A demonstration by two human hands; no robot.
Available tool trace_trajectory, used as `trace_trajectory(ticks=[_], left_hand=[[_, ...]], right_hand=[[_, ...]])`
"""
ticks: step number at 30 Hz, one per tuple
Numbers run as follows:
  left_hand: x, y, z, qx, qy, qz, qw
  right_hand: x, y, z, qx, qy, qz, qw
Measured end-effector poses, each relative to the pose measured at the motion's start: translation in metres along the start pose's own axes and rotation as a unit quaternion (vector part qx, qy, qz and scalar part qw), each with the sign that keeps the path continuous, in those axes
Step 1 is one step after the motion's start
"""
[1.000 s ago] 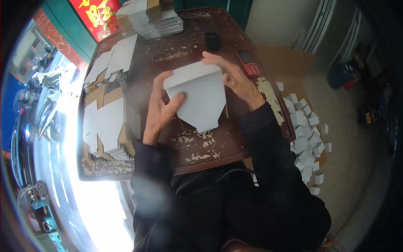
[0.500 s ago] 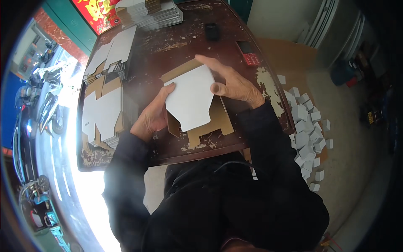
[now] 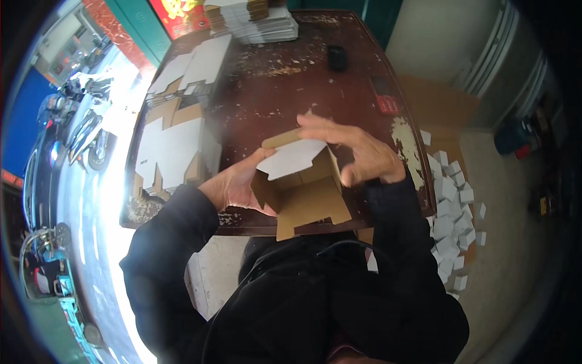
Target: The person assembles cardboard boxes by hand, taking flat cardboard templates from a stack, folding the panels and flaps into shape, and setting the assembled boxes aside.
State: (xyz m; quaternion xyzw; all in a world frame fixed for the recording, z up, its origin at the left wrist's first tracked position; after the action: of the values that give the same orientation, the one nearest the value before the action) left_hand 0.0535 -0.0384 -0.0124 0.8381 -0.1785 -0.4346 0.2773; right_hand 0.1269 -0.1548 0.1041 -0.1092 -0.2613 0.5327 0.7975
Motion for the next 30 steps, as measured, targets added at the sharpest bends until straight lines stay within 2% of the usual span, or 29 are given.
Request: trace_trajectory(ticks=[3,5,6,10,16,18,20,21,25,28,30], left_hand=[[-0.001,-0.014,0.004,-0.008,0.0,-0.035,0.999],[0.008,-0.024,0.015,-0.001,-0.046,-0.006,0.999],[0.009,-0.027,0.01,0.0,-0.038,-0.009,0.999],[0.006,-0.027,0.014,0.067,-0.115,0.008,0.991],[-0.008,-0.047,-0.002,0.202,-0.026,-0.107,0.973],[-0.023,-0.037,-0.029,0.221,0.135,-0.148,0.955],[-0.044,-0.027,-0.051,0.232,0.294,-0.183,0.909],[-0.044,-0.026,-0.046,0.234,0.293,-0.182,0.909],[-0.058,0.009,-0.051,0.308,0.482,-0.12,0.811],[-0.051,0.029,-0.051,0.354,0.49,-0.095,0.791],[-0.05,0.026,-0.056,0.401,0.513,-0.129,0.748]], right_hand=[[0.007,0.011,0.005,0.056,0.011,0.03,0.998],[0.007,0.02,0.003,0.11,0.041,0.055,0.992],[0.007,0.021,0.006,0.107,0.034,0.06,0.992],[0.005,0.0,-0.021,0.08,0.173,-0.056,0.98],[0.011,-0.003,-0.037,0.036,0.219,-0.086,0.971],[0.013,-0.003,-0.036,0.028,0.218,-0.087,0.972],[0.014,-0.005,-0.036,0.017,0.218,-0.089,0.972],[0.014,-0.004,-0.037,0.016,0.219,-0.091,0.971],[0.013,-0.003,-0.04,0.031,0.223,-0.108,0.968],[0.011,-0.004,-0.04,0.028,0.216,-0.123,0.968],[0.01,-0.003,-0.042,0.032,0.208,-0.14,0.967]])
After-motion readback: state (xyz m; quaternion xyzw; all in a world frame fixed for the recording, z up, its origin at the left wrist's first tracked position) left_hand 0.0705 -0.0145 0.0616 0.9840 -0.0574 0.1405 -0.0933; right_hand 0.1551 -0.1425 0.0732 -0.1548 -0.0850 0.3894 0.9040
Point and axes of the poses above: each hand's wrist, its own x-axis towards the middle knuckle, its own y-axis out of the palm, z = x × y, the point moved 10 cm from there along x, towards the middle knuckle, and after that the axes turned 5 degrees about z, right-handed, at the moved point
